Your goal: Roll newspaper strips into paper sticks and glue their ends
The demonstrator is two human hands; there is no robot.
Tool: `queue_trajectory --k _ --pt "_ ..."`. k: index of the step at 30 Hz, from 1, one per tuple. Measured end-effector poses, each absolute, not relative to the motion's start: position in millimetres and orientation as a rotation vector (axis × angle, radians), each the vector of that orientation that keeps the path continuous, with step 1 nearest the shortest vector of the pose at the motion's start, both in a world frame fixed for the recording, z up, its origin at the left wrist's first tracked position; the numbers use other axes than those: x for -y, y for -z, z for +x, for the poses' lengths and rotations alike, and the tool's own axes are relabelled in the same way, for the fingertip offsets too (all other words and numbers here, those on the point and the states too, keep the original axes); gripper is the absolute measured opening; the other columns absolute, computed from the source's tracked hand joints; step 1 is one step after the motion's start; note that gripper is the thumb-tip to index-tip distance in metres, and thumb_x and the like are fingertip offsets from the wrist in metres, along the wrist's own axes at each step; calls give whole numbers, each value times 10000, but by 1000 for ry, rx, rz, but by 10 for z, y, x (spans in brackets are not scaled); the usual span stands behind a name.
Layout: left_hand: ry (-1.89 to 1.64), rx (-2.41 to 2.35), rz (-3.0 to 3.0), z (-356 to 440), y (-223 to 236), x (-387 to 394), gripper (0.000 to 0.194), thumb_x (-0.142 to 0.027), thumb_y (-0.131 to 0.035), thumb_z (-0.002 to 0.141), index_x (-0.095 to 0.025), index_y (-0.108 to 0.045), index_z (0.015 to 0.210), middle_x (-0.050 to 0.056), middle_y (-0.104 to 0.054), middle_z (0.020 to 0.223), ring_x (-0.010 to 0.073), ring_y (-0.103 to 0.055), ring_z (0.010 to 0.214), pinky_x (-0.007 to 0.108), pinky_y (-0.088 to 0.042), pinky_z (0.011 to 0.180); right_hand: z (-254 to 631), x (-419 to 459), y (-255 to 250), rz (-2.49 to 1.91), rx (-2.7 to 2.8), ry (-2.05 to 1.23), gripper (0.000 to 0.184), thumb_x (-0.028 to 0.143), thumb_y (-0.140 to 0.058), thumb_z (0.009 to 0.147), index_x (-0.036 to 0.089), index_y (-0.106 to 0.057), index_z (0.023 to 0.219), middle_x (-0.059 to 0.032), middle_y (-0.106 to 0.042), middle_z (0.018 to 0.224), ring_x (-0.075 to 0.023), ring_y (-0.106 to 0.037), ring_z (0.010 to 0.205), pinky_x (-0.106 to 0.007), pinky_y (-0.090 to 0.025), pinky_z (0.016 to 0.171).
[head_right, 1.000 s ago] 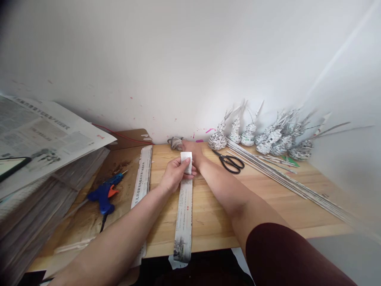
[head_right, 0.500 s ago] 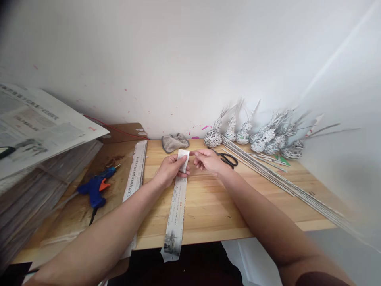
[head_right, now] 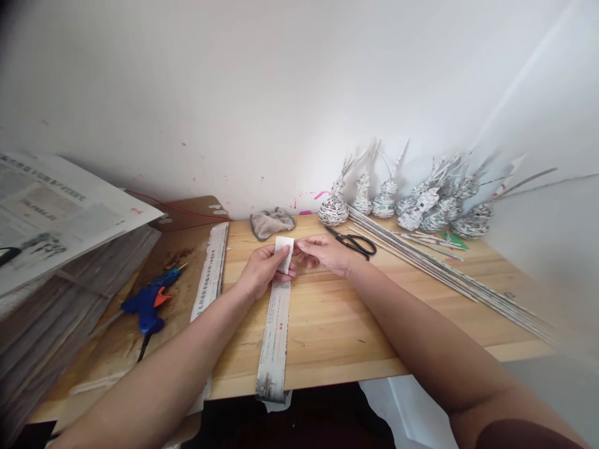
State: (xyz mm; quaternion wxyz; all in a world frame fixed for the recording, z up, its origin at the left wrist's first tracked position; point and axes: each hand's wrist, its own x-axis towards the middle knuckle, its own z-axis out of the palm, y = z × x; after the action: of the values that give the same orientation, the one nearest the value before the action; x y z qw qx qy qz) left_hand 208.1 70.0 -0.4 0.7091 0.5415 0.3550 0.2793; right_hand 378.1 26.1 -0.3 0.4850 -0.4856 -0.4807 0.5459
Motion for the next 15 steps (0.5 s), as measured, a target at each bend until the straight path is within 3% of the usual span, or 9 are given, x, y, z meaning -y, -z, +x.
queue_trajectory --k 7,15 --pt "-620 -795 1268 2058 13 -689 347 -444 -612 759 -128 -614 902 56 -633 636 144 -626 509 224 -508 448 3756 -237 -26 -1242 1297 -1206 329 420 -620 777 125 -690 904 -31 -620 719 -93 -525 635 -203 -396 550" --pt "-609 -829 1307 2070 -17 -680 355 -455 -622 746 -125 -610 876 50 -627 611 140 -613 487 219 -496 427 3715 -236 -49 -1300 1260 -1158 335 414 -649 753 126 -685 920 -31 -627 677 -103 -556 608 -203 -384 498"
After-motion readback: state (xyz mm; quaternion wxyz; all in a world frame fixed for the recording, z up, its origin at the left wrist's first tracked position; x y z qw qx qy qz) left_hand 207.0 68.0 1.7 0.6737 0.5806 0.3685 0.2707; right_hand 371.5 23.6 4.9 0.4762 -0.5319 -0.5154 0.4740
